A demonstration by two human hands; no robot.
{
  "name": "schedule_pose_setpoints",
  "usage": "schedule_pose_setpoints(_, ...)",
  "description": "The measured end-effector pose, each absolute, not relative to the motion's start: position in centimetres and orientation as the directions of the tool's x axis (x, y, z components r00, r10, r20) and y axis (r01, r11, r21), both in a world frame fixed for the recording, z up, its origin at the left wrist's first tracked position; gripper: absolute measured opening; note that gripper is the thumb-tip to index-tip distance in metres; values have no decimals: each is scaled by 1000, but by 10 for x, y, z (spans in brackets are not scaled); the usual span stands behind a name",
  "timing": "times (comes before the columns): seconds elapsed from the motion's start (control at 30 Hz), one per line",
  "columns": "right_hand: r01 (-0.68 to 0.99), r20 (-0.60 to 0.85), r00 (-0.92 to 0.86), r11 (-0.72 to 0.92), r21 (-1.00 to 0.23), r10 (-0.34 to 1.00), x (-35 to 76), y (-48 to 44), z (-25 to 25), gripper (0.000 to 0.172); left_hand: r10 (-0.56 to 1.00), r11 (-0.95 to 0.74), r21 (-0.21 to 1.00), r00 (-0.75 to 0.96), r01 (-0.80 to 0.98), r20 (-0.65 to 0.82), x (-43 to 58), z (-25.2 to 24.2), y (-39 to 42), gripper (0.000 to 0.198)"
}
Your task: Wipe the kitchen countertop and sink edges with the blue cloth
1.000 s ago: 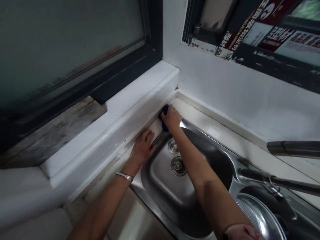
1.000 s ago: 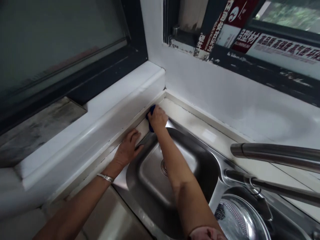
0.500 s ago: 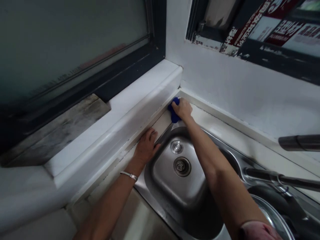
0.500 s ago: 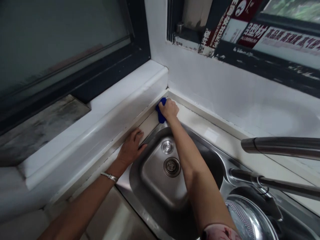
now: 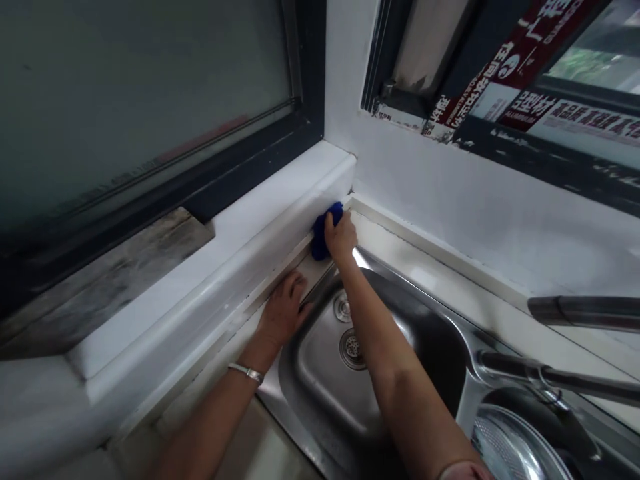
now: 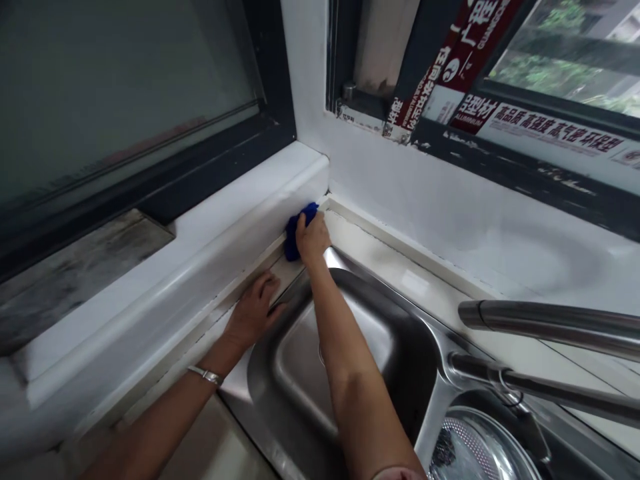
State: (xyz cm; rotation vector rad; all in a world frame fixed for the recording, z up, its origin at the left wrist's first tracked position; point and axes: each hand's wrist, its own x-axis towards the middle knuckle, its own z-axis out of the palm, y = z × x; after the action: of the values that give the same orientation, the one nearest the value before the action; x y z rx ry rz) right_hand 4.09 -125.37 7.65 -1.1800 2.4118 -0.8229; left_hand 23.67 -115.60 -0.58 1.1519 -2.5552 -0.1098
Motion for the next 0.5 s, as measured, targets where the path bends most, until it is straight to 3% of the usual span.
schedule_pose_setpoints(0.33, -667, 54, -641, 521, -532, -766, -17, -1304, 83, 37, -738, 666, 126, -624, -735, 257, 237, -2, -1155, 50)
schedule_pose_setpoints(0.5, -695, 18, -595, 503, -513, -803, 0, -1282, 79, 42, -737, 670, 131, -634, -730, 234, 236, -2, -1155, 51)
